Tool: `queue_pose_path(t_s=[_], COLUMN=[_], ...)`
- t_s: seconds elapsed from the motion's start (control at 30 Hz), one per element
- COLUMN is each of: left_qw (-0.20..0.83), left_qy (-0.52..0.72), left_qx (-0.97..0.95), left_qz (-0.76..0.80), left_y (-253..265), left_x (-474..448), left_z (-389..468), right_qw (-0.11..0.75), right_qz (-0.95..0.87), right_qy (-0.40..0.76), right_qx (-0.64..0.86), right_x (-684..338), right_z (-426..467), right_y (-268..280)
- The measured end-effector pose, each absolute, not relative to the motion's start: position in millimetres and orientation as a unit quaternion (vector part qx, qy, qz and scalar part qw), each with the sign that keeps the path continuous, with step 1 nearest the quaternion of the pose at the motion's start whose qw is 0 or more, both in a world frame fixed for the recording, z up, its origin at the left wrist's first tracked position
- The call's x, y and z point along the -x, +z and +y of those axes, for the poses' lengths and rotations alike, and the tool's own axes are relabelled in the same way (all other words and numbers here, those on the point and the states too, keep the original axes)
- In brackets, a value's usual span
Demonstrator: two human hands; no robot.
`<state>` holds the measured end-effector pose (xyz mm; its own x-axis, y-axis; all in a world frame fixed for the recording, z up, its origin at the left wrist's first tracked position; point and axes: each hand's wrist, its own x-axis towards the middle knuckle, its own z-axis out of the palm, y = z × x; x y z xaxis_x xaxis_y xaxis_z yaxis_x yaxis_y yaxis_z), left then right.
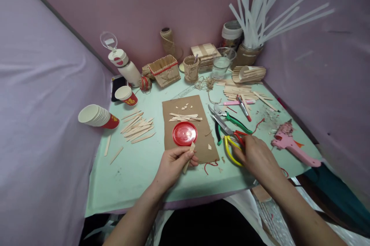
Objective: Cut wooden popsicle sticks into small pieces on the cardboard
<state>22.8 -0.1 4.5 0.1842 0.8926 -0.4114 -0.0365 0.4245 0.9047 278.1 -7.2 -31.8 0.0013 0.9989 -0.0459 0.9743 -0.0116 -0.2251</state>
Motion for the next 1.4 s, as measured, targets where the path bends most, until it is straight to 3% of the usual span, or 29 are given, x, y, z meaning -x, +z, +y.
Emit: queue_pose_path(t_s=[0.1, 0.27, 0.4, 0.7, 1.4], left_qw=[0.649, 0.643, 0.639, 0.616, 0.576], left_qy=[0.363, 0.348, 0.338, 0.307, 0.280], left_qx=[-0.407, -0.445, -0.473, -0.550, -0.627], left_qz=[0.530, 0.518, 0.504, 0.472, 0.443], left_y=[4, 3, 7, 13, 8], left_x=[-20, -22, -26, -26, -24], left_z=[-2, -4, -7, -11, -11], right_qw=[0.126, 0.215, 0.191, 0.136, 0.106], right_qz=[-0.655, -0.594, -0.611, -0.645, -0.622], right_qy=[0.146, 0.330, 0.421, 0.484, 0.492], right_qx=[0.731, 0.701, 0.643, 0.577, 0.600], right_x=[-280, -273, -260, -249, -247], right_z=[-18, -43, -57, -58, -65], right_y=[-21, -1, 7, 23, 29])
